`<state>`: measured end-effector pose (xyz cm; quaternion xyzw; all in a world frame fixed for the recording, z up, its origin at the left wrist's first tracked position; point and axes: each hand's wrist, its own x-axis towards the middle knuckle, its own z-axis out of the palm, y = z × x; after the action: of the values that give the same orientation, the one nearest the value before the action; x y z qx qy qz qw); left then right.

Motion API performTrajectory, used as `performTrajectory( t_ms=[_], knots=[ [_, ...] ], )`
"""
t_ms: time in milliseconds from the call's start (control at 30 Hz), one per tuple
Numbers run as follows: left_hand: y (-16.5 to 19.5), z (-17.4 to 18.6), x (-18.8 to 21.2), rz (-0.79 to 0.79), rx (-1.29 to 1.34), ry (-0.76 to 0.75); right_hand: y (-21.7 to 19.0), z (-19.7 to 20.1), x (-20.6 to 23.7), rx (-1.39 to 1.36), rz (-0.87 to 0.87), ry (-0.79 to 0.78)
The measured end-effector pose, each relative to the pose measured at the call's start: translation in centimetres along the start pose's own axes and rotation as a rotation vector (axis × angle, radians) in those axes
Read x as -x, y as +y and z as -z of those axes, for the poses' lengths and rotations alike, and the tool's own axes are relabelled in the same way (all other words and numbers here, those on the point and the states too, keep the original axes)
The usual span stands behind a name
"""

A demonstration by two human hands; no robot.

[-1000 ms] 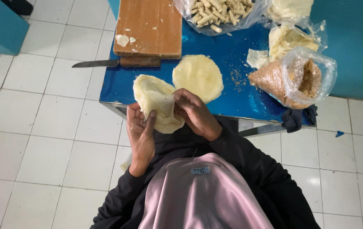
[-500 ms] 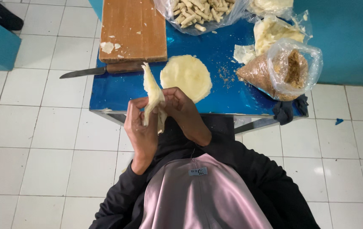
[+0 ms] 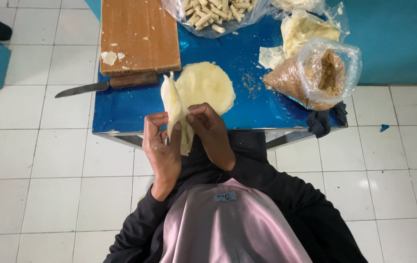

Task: The person sits at a small blue table and peels thin translucent skins off round pale dough discs by hand, one disc at a time, setting peeled discs and discarded skin pieces on the table. They occasionally reach into a plastic bag of brown filling and handle dough pieces from bags on the table.

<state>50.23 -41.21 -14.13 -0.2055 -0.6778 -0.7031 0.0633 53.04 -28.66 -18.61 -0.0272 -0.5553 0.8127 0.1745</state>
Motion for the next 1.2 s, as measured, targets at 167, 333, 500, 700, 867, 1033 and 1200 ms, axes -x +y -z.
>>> performTrajectory(
  t_ms=[167, 333, 500, 700, 867, 1033, 1200],
  knots=[
    [-0.8, 0.6, 0.0, 0.034, -0.008, 0.015, 0.9, 1.2, -0.7, -0.446, -0.185, -0.02],
    [-1.5, 1.1, 0.3, 0.091, 0.018, 0.118, -0.5, 0.2, -1.1, -0.665, -0.348, -0.074],
    [-1.9, 0.8, 0.9, 0.054, 0.046, 0.036, -2.2, -1.7, -0.9, -0.591, -0.252, -0.133],
    [-1.3, 1.7, 0.3, 0.132, 0.326, 0.077, -1.9, -2.3, -2.4, -0.424, -0.347, -0.062],
    [-0.8, 3.5, -1.3, 0.142, 0.617, 0.132, -2.1, -2.4, -2.9, -0.481, -0.377, -0.05],
    [-1.0, 4.9, -2.7, 0.088, 0.651, 0.1, -2.0, -3.7, -3.1, -0.54, -0.325, -0.066],
    [-1.6, 6.7, -4.6, 0.11, 0.714, 0.093, -0.8, -4.8, -3.9, -0.623, -0.283, -0.054]
  ],
)
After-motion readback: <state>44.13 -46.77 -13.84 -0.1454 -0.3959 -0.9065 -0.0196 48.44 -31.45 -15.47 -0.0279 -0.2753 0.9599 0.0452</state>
